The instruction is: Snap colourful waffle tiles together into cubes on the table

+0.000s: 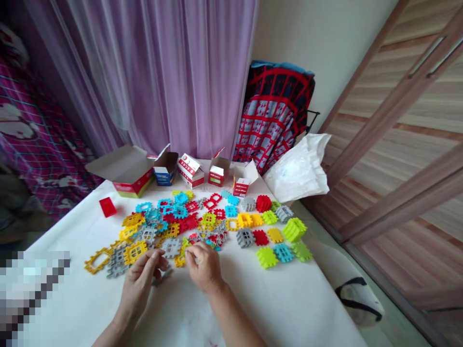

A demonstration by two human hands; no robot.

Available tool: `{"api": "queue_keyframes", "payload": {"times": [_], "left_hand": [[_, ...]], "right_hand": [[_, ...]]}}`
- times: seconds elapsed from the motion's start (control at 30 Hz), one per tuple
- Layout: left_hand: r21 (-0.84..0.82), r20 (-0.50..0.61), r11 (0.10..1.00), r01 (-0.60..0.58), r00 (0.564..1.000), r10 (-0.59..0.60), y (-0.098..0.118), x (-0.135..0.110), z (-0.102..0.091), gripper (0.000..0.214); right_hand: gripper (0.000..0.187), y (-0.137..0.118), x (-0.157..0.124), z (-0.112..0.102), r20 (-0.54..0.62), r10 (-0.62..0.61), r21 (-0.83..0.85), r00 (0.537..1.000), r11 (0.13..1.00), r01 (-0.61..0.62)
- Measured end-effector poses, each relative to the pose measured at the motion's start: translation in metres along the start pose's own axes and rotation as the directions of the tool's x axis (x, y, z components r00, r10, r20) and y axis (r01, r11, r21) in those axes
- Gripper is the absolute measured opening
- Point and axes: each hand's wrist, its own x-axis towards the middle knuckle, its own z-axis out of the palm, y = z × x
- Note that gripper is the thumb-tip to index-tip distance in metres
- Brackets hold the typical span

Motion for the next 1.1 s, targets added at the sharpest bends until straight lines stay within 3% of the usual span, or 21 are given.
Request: {"api": "queue_keyframes", "payload": {"times": [0.2, 0.4, 0.57, 0.8, 1.1], "left_hand": [[0.239, -0.066, 0.962, -0.130, 0.986, 0.150, -0.013, 0.006, -0.008, 0.050], [0.460, 0.104, 0.833, -0.308, 0.950, 0.294, -0.020, 0.002, -0.005, 0.040], [0.532, 0.018, 0.801, -0.275, 0.949, 0.314, -0.026, 0.002, -0.008, 0.041], [0.591, 0.005, 0.768, -0.246, 0.953, 0.302, -0.026, 0.004, -0.004, 0.041], [0.729, 0.148, 0.607, -0.317, 0.938, 0.312, -0.016, 0.000, -0.001, 0.035]], "right_hand": [[0.018, 0.010, -0.010, -0.002, -0.085, -0.072, -0.081, 0.994, 0.995, 0.065], [0.017, 0.008, -0.009, -0.002, -0.042, -0.036, -0.072, 0.998, 0.997, 0.033], [0.017, 0.012, -0.008, 0.000, -0.013, -0.008, -0.059, 1.000, 0.998, 0.007], [0.016, 0.009, -0.010, -0.003, 0.049, 0.025, -0.166, 0.999, 0.986, -0.016], [0.017, 0.009, -0.011, -0.001, 0.010, 0.126, -0.212, 0.992, 0.970, -0.121]]}}
